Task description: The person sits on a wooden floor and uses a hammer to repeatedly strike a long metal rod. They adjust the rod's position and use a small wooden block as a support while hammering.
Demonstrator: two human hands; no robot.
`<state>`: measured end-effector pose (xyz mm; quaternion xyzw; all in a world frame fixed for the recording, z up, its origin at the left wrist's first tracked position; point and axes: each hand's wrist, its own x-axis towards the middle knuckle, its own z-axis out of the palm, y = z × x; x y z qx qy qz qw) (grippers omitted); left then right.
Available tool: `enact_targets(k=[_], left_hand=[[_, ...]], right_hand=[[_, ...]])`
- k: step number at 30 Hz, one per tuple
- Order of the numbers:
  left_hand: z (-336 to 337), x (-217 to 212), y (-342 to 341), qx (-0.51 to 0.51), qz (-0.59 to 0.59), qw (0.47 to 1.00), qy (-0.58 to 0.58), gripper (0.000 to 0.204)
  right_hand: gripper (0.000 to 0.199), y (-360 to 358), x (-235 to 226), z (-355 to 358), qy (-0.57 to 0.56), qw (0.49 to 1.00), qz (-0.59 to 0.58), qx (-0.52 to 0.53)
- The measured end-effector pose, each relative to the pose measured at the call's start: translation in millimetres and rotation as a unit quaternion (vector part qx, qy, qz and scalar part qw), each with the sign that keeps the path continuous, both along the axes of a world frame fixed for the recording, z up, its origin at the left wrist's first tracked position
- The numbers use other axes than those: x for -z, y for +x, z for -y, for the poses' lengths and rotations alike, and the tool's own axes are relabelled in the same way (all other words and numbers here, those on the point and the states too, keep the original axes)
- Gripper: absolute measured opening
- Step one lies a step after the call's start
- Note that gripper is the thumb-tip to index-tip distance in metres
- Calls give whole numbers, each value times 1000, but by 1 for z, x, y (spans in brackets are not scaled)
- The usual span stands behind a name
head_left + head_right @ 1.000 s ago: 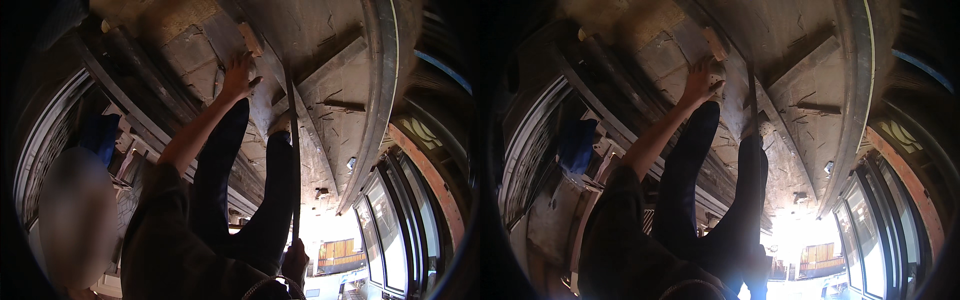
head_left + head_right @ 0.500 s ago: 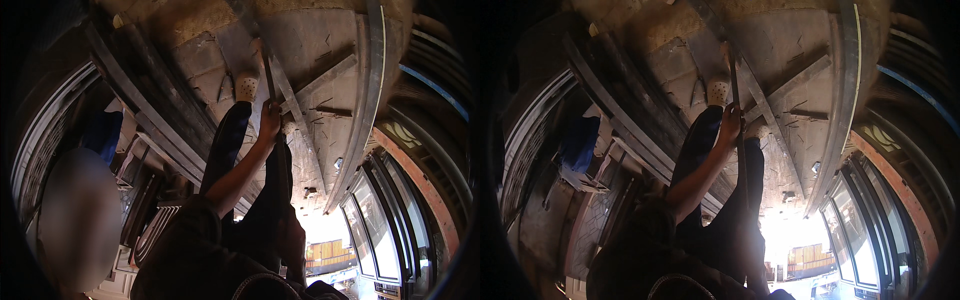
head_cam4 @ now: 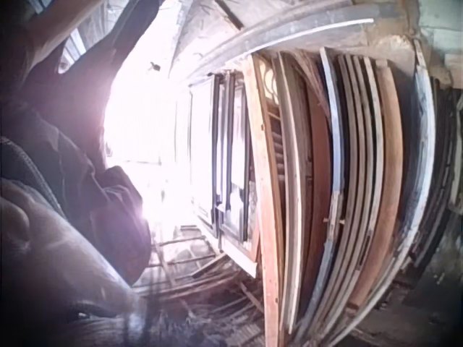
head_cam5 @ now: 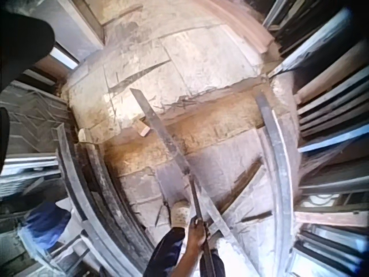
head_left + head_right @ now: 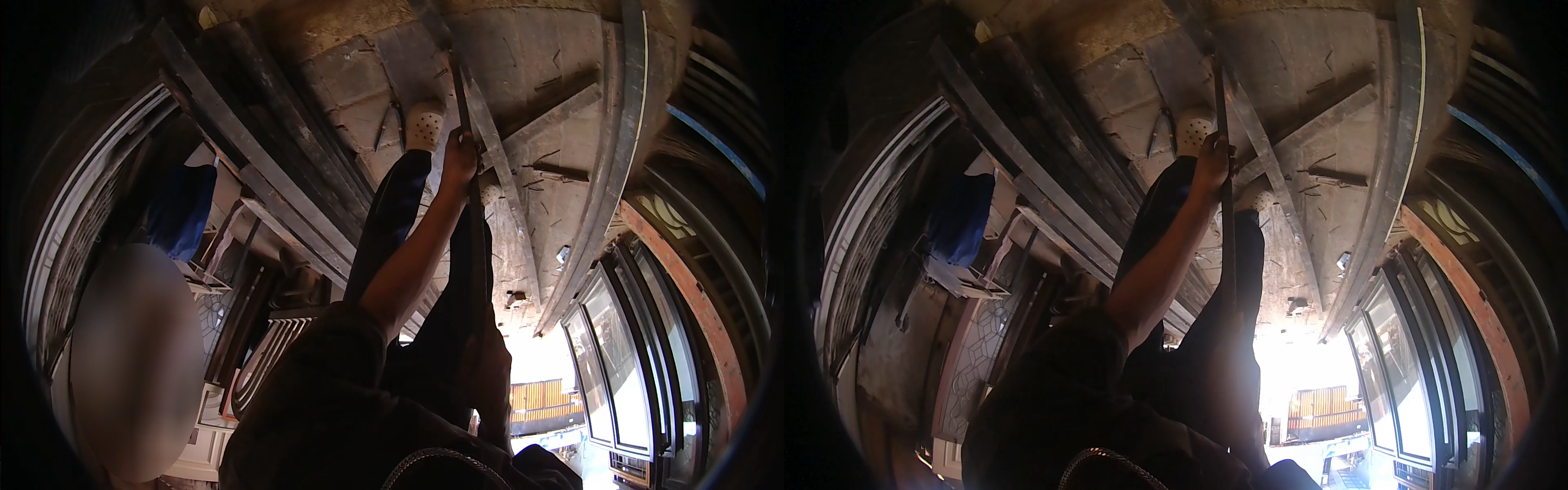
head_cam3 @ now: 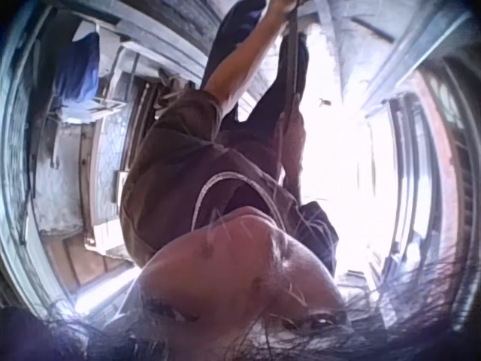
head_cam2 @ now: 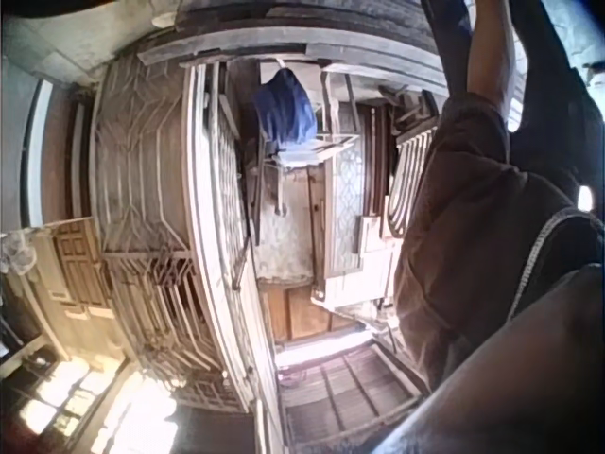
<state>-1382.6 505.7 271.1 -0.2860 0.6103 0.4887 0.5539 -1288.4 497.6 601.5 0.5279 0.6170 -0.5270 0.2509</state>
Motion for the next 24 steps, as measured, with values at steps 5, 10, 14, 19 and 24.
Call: enact_targets(k=[5, 10, 14, 19, 24], left_hand=[[12, 13, 20, 83, -41, 996, -19, 37], [41, 40, 92, 250, -219, 942, -46, 52], [54, 1, 159, 262, -201, 943, -52, 38], [45, -22, 194, 230, -324, 900, -182, 39], [46, -4, 213, 290, -375, 858, -198, 39]], right_hand=[[29, 88, 13, 54, -70, 975, 208, -45], [22, 195, 99, 84, 87, 960, 247, -99], [21, 214, 113, 81, 149, 966, 191, -92], [28, 239, 134, 99, 142, 967, 185, -101], [35, 287, 164, 118, 171, 959, 186, -133]])
